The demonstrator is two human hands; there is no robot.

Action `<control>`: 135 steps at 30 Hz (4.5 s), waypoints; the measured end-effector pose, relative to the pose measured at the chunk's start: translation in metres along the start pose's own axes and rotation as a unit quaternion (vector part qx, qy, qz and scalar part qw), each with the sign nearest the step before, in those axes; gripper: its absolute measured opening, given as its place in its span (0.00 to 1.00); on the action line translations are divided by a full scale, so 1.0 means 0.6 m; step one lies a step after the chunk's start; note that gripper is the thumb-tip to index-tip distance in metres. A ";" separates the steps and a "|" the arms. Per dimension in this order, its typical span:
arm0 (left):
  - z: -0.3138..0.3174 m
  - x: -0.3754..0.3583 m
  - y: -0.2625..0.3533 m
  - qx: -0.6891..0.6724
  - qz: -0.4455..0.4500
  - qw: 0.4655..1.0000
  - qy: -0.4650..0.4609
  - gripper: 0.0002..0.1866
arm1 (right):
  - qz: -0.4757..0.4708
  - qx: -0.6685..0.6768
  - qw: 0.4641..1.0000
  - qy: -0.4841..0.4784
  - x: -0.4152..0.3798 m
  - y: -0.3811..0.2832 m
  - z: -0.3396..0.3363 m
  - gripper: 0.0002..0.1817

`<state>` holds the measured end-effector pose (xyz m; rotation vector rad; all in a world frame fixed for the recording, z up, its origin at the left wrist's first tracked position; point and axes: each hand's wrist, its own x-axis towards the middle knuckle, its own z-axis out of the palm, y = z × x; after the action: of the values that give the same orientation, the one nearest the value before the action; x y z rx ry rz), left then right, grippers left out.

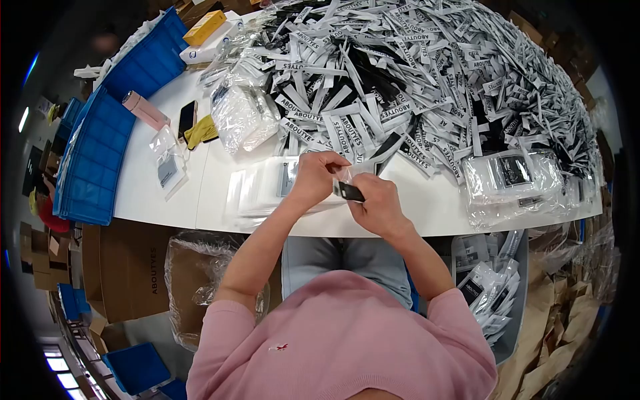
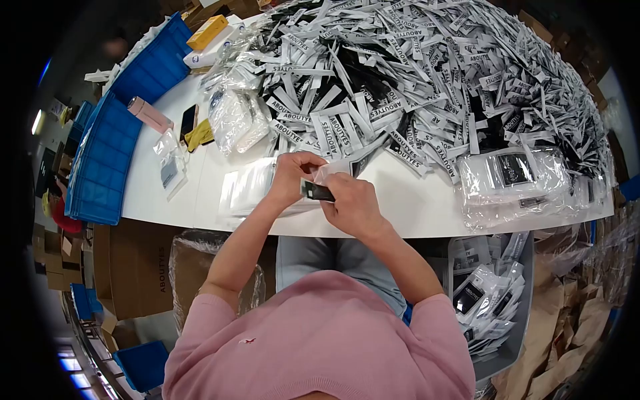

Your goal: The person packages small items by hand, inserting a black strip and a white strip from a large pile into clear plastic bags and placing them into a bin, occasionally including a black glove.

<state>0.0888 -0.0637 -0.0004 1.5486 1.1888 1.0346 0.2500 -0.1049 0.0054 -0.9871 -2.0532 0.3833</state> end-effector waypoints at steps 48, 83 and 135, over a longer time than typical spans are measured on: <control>-0.062 0.037 0.118 0.369 0.224 0.885 -0.174 0.12 | 0.210 0.421 0.881 -0.048 0.001 0.063 0.024 0.10; -0.047 -0.045 0.083 0.242 -0.113 0.947 -0.180 0.04 | 0.377 -0.139 0.915 -0.047 -0.252 0.166 -0.323 0.12; -0.072 -0.055 -0.078 0.295 0.061 0.953 0.024 0.15 | 0.135 0.156 0.971 0.122 -0.068 0.146 0.026 0.13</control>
<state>0.0309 -0.0829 -0.0380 2.0861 1.5425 0.8343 0.2978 -0.0780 -0.0758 -1.0596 -1.5840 0.6713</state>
